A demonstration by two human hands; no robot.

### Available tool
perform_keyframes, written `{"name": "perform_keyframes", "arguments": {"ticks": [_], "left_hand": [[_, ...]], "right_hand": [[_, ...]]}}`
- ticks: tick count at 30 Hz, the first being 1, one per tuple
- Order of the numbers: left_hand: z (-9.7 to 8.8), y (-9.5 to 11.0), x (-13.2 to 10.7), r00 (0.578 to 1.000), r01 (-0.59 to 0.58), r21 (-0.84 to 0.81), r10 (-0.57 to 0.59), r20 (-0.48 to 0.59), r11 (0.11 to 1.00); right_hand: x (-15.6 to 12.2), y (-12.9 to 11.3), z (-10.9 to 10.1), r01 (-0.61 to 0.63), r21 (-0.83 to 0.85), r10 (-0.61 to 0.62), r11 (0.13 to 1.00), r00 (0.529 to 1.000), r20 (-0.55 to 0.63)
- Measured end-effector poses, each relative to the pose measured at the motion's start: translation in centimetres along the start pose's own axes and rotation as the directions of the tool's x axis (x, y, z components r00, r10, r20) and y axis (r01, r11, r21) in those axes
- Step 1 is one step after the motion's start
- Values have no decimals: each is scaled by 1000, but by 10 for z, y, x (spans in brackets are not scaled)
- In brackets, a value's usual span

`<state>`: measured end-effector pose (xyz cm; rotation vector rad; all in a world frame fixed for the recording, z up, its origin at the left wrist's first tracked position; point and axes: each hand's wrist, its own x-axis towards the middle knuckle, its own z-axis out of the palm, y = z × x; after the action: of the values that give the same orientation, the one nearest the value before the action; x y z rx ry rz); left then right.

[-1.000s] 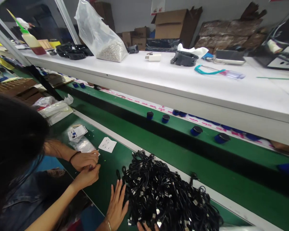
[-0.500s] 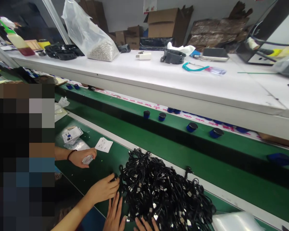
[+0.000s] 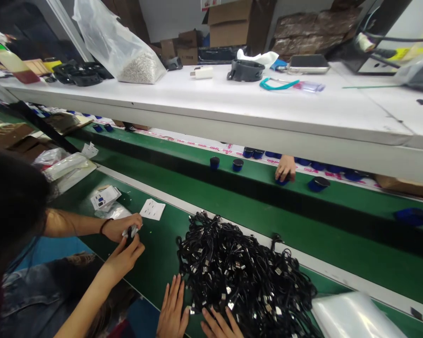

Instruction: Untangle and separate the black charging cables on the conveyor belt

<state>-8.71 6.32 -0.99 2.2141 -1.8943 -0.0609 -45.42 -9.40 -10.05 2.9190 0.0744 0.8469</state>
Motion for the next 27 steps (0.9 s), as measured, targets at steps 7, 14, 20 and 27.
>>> {"name": "perform_keyframes", "arguments": {"ticks": [7,14,20,27], "left_hand": [[-18,-10,6,999,-33,4,33,37,999],[-17,-13,10,997,-64,22,63,50,998],[-15,-9,14,999,-15,24,14,31,1000],[-7,-4,11,991,126,75,-123,-45,989]], "right_hand": [[-4,-3,4,-15,19,15,1000,1000,-4],[-2,-2,4,-11,21,11,1000,1000,-3],[-2,-3,2,-12,21,13,1000,1000,-8],[3,-2,-2,-21,39,21,999,1000,-5]]}}
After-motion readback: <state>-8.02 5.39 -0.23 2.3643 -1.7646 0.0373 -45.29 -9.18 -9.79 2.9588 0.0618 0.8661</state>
